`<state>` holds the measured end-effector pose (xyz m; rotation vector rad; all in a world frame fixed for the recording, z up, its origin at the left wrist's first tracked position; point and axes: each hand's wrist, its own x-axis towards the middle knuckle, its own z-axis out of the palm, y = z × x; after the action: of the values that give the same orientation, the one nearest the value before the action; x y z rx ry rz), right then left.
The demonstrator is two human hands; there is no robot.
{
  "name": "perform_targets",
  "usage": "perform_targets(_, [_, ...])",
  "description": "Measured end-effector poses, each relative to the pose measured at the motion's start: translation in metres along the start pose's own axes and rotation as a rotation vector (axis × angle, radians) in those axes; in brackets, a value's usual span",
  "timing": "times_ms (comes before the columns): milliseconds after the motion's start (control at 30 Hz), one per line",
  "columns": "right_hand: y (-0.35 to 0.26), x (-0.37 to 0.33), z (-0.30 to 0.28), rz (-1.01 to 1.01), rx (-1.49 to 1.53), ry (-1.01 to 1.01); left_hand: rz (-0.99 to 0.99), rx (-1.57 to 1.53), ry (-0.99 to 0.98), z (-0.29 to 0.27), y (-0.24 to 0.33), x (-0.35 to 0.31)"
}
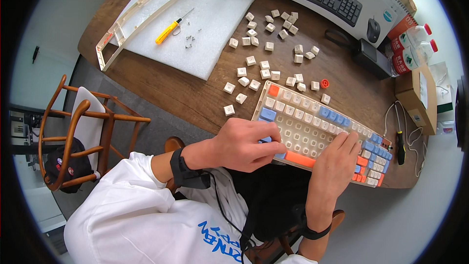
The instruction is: The person assembles a mechanical keyboard by placing keycaps onto the keyboard base. They pick up individual keycaps from the table and press them into place on the switches, working across the keyboard layout.
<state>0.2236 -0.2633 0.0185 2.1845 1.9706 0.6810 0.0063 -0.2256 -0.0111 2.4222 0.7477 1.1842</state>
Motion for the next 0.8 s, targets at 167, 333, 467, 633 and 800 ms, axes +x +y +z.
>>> perform_targets(167, [-0.0002,0.0002,-0.0002,-0.004,-0.010,0.002,-0.022,-0.001,-0.017,-0.0003,0.0007,0.0002])
perform_targets(333, [-0.0002,0.0003,-0.0014,-0.004,-0.015,-0.015,-0.040,-0.016,-0.038,-0.0018,0.0009,0.0001])
perform_targets(467, [-0.0011,0.0008,-0.0020,-0.005,-0.014,-0.008,0.001,-0.002,-0.017,-0.0012,-0.0003,0.0011])
perform_targets(633, [-0.0017,0.0006,-0.0022,0.005,-0.007,-0.008,-0.036,-0.019,-0.042,-0.0021,0.0005,0.0007])
perform_targets(800, [-0.0021,0.0004,-0.0021,0.011,0.008,0.004,0.000,-0.020,-0.020,-0.0010,-0.0008,0.0010])
